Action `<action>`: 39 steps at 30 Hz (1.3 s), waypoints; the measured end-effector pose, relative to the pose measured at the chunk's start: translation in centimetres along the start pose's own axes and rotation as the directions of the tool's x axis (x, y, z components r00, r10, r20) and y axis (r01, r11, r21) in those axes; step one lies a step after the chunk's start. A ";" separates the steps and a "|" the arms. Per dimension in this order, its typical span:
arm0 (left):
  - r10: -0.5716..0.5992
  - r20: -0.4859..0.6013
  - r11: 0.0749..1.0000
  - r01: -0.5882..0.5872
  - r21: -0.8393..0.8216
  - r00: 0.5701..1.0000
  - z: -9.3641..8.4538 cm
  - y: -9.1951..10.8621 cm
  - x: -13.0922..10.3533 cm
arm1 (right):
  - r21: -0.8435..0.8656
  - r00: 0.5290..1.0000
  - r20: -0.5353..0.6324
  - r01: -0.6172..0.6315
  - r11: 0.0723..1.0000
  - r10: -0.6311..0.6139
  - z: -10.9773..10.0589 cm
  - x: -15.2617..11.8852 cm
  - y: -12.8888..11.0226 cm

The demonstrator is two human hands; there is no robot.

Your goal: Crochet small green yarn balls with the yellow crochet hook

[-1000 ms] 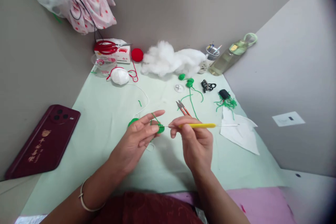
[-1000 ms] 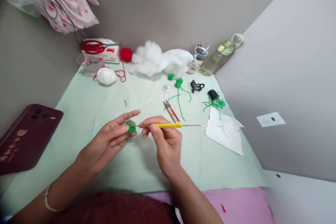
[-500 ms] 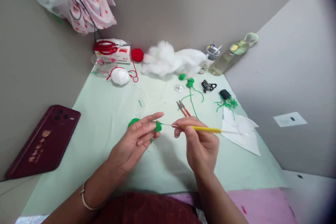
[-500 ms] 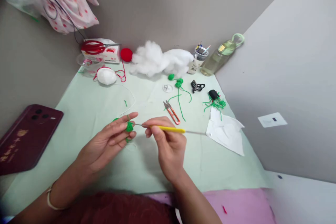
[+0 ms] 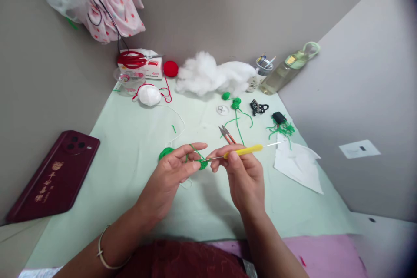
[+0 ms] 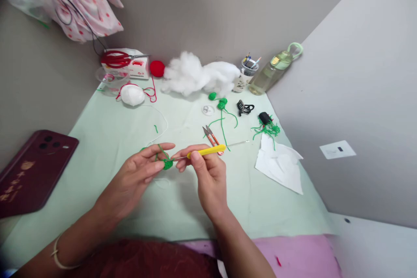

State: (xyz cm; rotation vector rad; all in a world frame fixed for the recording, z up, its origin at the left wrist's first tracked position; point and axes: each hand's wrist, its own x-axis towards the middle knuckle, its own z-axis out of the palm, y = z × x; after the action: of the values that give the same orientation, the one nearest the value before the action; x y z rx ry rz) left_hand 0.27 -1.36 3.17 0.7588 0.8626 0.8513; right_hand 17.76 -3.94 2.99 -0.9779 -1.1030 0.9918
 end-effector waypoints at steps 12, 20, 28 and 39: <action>-0.068 0.004 0.985 0.068 -0.157 0.998 1.0 -0.5 0.0 | -0.667 0.788 0.292 0.574 0.475 -0.543 0.4 -1.3 1.8; -0.091 0.036 0.986 0.095 -0.137 0.995 0.5 -0.1 0.2 | -0.069 0.999 -0.009 0.046 0.997 -0.047 0.1 -0.4 0.5; -0.027 -0.005 0.999 0.027 -0.045 1.000 0.3 0.2 -0.1 | 0.025 1.000 -0.006 -0.007 1.000 0.007 0.1 -0.4 0.5; 0.175 -0.133 0.980 -0.161 0.115 0.975 1.0 0.1 -0.5 | -0.532 0.832 0.325 0.554 0.641 -0.450 0.1 -1.1 -0.1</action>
State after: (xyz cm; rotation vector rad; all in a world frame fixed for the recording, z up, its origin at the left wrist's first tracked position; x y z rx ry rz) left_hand 0.91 -1.96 3.85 0.8792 0.9853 1.0269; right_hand 17.48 -4.99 2.81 -1.0041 -1.7874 0.2308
